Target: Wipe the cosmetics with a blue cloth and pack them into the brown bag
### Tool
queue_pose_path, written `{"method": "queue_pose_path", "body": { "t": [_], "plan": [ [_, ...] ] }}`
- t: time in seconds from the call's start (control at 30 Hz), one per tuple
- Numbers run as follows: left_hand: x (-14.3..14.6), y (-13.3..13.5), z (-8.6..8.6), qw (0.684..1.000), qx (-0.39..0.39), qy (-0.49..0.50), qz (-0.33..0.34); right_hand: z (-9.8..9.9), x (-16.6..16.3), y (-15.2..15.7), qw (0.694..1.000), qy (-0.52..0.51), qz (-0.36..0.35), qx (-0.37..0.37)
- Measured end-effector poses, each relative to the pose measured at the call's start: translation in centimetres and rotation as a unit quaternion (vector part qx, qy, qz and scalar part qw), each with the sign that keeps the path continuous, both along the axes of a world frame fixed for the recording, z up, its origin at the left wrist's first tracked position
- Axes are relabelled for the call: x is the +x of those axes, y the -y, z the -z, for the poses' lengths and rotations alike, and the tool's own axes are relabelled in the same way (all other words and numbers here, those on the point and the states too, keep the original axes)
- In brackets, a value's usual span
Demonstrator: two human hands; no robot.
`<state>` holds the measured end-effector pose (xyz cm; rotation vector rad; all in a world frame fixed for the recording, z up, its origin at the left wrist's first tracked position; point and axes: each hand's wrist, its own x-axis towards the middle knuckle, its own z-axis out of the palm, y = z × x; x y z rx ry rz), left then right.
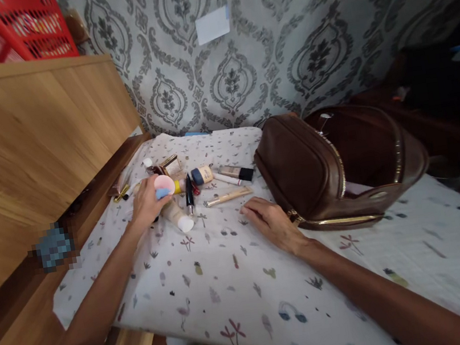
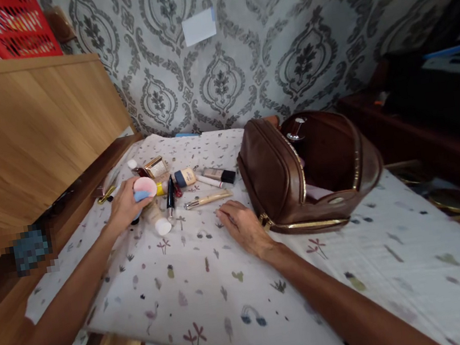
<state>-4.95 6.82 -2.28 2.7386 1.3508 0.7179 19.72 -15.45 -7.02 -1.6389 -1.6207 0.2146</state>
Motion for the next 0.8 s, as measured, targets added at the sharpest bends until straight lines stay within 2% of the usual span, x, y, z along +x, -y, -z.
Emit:
{"method": "queue_pose_path", "body": {
  "t": [0.2,0.3,0.43,0.5,0.6,0.67,0.73,0.8],
  "plan": [
    [1.1,2.9,0.6,0.992,0.049,-0.016,0.112,0.2,0.1,0.0,1.000,-0.001,0.001,0.005],
    [1.6,4.2,0.6,0.983,0.107,-0.032,0.147,0.3,0.1,-0.1,1.000,0.002,0.001,0.007],
    [2.6,6.5,0.7,0.949,0.229,-0.043,0.213,0.5,0.1,-0.2,1.000,0.017,-0.004,0.009],
    [3.3,8.0,0.9,0.926,0.257,-0.050,0.273,0.8,0.2,-0.3,0.999,0.032,-0.013,0.011],
    [4.1,10.1,1.5,0.889,0.230,-0.076,0.389,1.4,0.4,-0.6,0.998,0.061,-0.031,0.016],
    [4.4,11.2,1.9,0.873,0.196,-0.082,0.439,1.8,0.5,-0.8,0.995,0.086,-0.039,0.013],
    [4.4,11.6,2.3,0.873,0.171,-0.059,0.453,2.1,0.5,-0.9,0.993,0.112,-0.039,0.002],
    [4.3,11.4,2.5,0.890,0.144,-0.024,0.431,2.3,0.5,-0.9,0.990,0.137,-0.033,-0.018]
  ]
}}
